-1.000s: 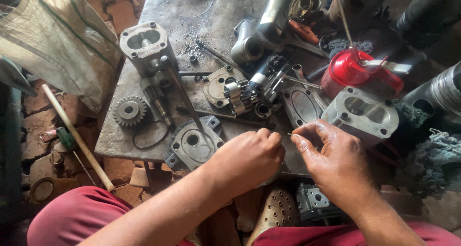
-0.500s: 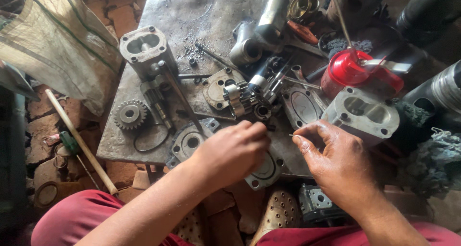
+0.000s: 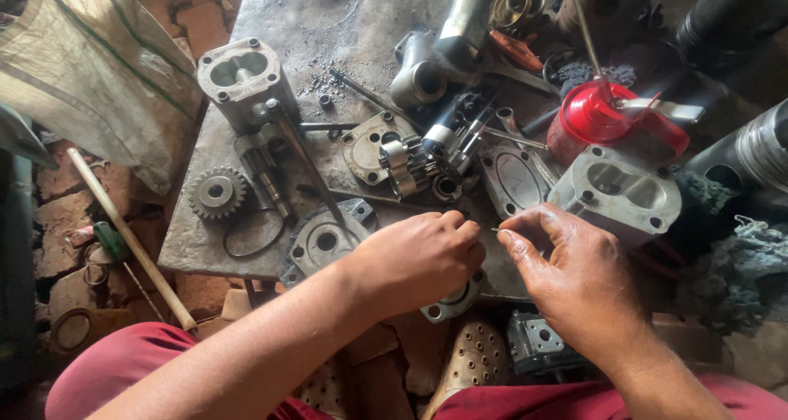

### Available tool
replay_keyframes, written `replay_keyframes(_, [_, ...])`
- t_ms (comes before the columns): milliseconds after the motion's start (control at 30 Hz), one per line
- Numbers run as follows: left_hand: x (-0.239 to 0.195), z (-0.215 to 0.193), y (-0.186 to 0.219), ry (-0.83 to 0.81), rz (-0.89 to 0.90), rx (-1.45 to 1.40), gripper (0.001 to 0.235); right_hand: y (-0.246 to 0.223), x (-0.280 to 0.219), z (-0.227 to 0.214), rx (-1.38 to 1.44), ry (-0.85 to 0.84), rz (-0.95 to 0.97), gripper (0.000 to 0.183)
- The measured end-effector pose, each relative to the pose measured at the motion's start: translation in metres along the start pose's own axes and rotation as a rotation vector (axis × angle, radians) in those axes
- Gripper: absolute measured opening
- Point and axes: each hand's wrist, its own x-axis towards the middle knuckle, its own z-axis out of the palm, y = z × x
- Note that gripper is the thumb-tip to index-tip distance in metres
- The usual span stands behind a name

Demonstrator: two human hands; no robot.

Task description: The person assembles various engine components on a metal workbench, including a piston, gears, and metal plates, by hand. They pick up a metal plate with two holes and fit it over other components.

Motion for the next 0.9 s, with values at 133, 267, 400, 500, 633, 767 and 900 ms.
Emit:
replay_keyframes(133, [-0.002, 0.006, -0.007, 0.011, 0.006, -0.013, 0.015, 0.000, 0.000, 0.001, -0.011, -0.007, 0.002, 0.021])
replay_keyframes(267, [-0.009, 0.010, -0.016, 0.050, -0.027, 0.069, 0.015, 0.002, 0.001, 0.001, 0.002, -0.009, -0.002, 0.020])
replay_keyframes(400, [-0.022, 0.004, -0.028, 0.152, -0.106, 0.069, 0.024, 0.005, 0.002, 0.003, -0.003, 0.003, -0.045, 0.019])
replay_keyframes(500, [-0.028, 0.001, -0.024, 0.116, -0.137, -0.024, 0.016, 0.008, 0.003, 0.004, -0.001, -0.004, -0.045, 0.018])
replay_keyframes(633, [-0.025, 0.001, -0.011, 0.219, -0.022, -0.177, 0.016, 0.008, 0.003, 0.007, -0.100, -0.039, 0.020, 0.018])
replay_keyframes(767, [-0.010, 0.000, -0.007, 0.035, -0.002, -0.095, 0.014, 0.007, 0.002, 0.006, -0.042, -0.013, 0.013, 0.019])
replay_keyframes(900, [-0.002, -0.005, -0.005, -0.028, 0.090, 0.014, 0.016, 0.005, 0.003, 0.004, -0.020, 0.001, -0.015, 0.019])
